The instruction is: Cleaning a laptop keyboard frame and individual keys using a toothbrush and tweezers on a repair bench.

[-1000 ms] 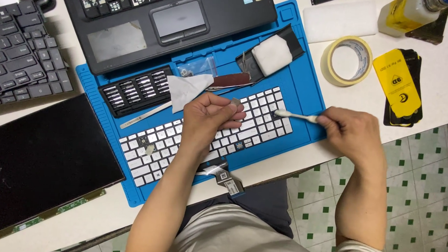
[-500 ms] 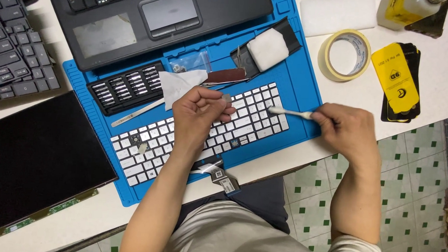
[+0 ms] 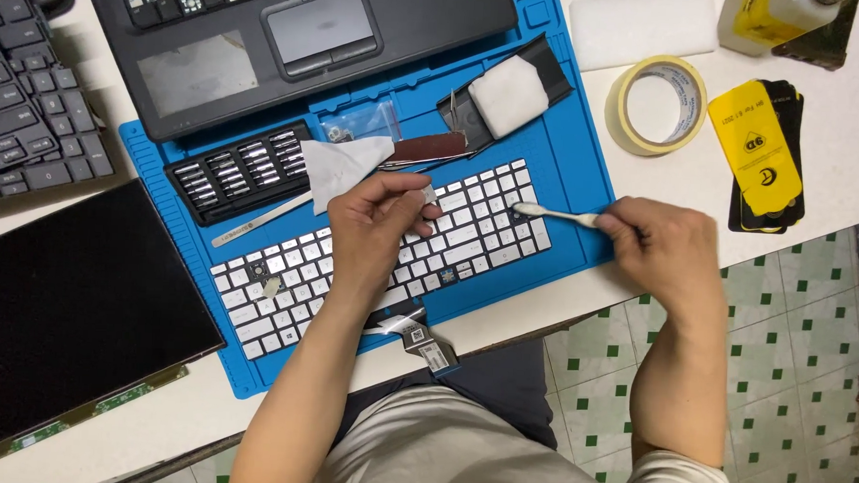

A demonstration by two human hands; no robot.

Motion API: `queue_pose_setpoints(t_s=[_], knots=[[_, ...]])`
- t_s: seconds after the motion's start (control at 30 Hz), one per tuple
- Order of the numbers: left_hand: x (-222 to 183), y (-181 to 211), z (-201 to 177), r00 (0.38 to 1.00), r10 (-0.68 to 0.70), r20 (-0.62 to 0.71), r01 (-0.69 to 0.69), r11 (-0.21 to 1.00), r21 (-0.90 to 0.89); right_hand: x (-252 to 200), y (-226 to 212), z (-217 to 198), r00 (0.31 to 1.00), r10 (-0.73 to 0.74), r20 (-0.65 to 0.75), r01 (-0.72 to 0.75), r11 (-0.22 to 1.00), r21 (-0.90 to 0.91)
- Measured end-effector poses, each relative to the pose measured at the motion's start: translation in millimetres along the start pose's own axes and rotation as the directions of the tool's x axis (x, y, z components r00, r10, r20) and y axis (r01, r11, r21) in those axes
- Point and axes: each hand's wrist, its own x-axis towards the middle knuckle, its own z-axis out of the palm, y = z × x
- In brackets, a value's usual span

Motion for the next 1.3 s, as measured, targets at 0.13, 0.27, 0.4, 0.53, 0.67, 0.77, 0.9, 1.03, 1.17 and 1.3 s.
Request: queue_pose_setpoints(t_s=[0.13,0.27,0.4,0.53,0.67,0.77,0.9,1.03,1.17,1.3], knots=[[1,-4,-1,1.0,0.012,0.01,-0.012,0.999,0.036,-1,3,-2,0.997,-0.013,0.072,0.012,1.0,0.017],[2,-9,2,0.996,0.067,0.061,-0.073,0.991,0.111,2,2,2,1.0,-0.015,0.016,0.015,1.0,-0.002],[1,-12,4,0.995,0.07,0.067,-0.081,0.982,0.173,0,-2,-5,0.991,-0.038,0.13,0.034,0.999,0.035],[0,-13,5,0.994,0.075,0.074,-0.086,0.983,0.163,0,-3,0,0.999,-0.021,0.039,0.019,0.998,0.06],[1,-14,6,0.997,0.051,0.062,-0.061,0.982,0.178,-2,3,0,1.0,0.003,0.031,-0.004,0.999,0.035],[0,-14,6,0.997,0.05,0.06,-0.059,0.985,0.16,2,-7,-1,0.999,-0.045,0.031,0.042,0.996,0.074],[1,-12,5,0.997,0.013,0.073,-0.024,0.989,0.144,-1,-2,-3,0.995,-0.006,0.098,0.002,0.999,0.047],[2,-13,5,0.996,0.013,0.088,-0.027,0.986,0.165,-1,-4,-2,0.998,-0.002,0.059,-0.001,0.999,0.053],[1,-12,5,0.997,-0.004,0.077,-0.008,0.987,0.159,-2,-1,-5,0.997,0.028,0.069,-0.03,0.999,0.028],[1,-9,4,0.994,0.006,0.11,-0.028,0.98,0.197,0,-5,-3,0.995,-0.033,0.09,0.026,0.997,0.074]])
